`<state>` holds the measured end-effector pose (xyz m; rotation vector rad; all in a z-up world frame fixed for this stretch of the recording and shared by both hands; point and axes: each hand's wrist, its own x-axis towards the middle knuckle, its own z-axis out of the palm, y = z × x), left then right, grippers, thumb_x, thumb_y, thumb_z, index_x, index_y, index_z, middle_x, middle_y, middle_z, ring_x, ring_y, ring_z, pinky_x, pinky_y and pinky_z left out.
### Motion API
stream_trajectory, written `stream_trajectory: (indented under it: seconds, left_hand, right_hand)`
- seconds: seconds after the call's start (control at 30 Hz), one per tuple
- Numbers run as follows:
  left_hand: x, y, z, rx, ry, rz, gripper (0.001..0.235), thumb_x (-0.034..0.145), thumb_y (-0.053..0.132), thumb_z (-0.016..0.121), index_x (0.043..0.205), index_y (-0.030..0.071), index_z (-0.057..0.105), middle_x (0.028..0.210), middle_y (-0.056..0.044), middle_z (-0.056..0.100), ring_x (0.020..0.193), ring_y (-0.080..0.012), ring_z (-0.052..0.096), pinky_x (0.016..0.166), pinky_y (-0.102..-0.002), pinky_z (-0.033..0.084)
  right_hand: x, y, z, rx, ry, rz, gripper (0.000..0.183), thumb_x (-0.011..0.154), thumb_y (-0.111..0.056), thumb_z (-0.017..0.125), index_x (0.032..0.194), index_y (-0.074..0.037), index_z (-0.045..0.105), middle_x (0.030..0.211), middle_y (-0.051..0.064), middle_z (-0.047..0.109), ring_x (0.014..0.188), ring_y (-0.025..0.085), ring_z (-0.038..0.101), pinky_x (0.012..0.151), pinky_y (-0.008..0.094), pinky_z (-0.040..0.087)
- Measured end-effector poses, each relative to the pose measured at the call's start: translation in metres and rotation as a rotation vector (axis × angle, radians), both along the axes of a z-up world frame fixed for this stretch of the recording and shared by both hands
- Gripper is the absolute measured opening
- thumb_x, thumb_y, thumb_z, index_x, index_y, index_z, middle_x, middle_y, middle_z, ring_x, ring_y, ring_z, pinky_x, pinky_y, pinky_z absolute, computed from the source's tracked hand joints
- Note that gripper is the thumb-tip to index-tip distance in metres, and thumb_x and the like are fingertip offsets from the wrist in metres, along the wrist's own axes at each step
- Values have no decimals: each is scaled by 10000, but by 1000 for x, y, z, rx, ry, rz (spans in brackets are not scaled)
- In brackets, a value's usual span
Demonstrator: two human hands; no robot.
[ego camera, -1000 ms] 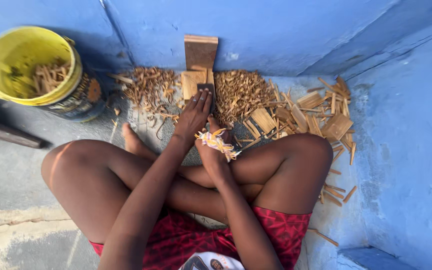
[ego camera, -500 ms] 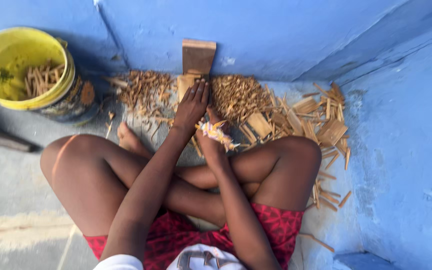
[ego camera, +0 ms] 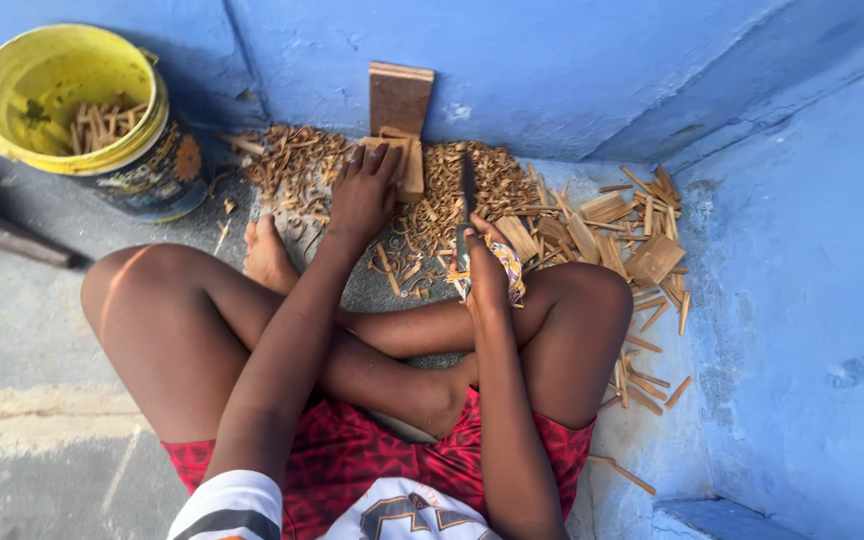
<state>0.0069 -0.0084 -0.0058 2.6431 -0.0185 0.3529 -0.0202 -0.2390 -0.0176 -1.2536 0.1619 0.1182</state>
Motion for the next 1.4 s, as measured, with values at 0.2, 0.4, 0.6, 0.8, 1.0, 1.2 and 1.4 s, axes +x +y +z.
stream_trajectory:
  seconds: [0.2, 0.4, 0.6, 0.8, 1.0, 1.2, 1.4]
  left_hand:
    - [12, 4, -1, 100, 37, 118, 523, 1049, 440, 455, 1478, 145, 505, 1561, -140, 439, 1452, -457, 304, 1175, -615, 218]
    - [11, 22, -8, 92, -138, 172, 478, 968, 208, 584, 1419, 54, 608, 1503, -140, 577, 1393, -433, 469, 1157, -545, 349]
    - [9, -3, -10, 53, -340, -13, 240, 961, 187, 683, 1169, 85, 747, 1246, -88, 735, 1273, -342, 617, 1114, -489, 402]
    - [7, -5, 1, 37, -264, 40, 186, 887, 235, 737, 1015, 102, 758, 1103, -74, 747, 1180, -317, 635, 1051, -481, 418]
    - [6, -8, 7, -15, -292, 58, 162, 876, 232, 738, 958, 93, 732, 1052, -87, 737, 1124, -319, 640, 1010, -480, 430]
    - [11, -10, 6, 42, -327, 78, 139, 942, 225, 682, 911, 107, 748, 987, -81, 743, 1061, -302, 665, 1064, -502, 411]
    - [14, -13, 5, 94, -322, 90, 208, 947, 251, 670, 831, 93, 740, 919, -94, 735, 990, -297, 678, 1073, -511, 409]
  right_hand:
    - [-8, 11, 15, -32, 42, 36, 343, 1000, -82, 605, 1337, -23, 625, 916, 81, 677, 634, 111, 603, 511, 262, 507]
    - [-8, 23, 16, -106, 59, 44, 337, 1003, -123, 617, 1331, -49, 626, 914, 57, 677, 618, 101, 590, 511, 257, 500]
    - [-13, 24, 23, -144, 85, 54, 324, 1016, -114, 619, 1335, -59, 643, 884, 78, 656, 591, 110, 565, 504, 259, 483]
    - [-14, 24, 33, -222, 91, 47, 324, 1016, -144, 600, 1333, -91, 635, 929, 56, 682, 597, 88, 572, 513, 243, 493]
    - [-13, 30, 35, -272, 147, 37, 318, 1000, -135, 630, 1312, -81, 660, 942, 88, 693, 583, 99, 561, 488, 256, 491]
    - [-16, 33, 40, -360, 91, 66, 305, 988, -143, 641, 1281, -65, 681, 992, 46, 706, 608, 79, 595, 475, 252, 517]
    - [-17, 37, 40, -422, 103, 103, 315, 984, -131, 640, 1288, -62, 684, 931, 76, 698, 507, 93, 558, 452, 252, 486]
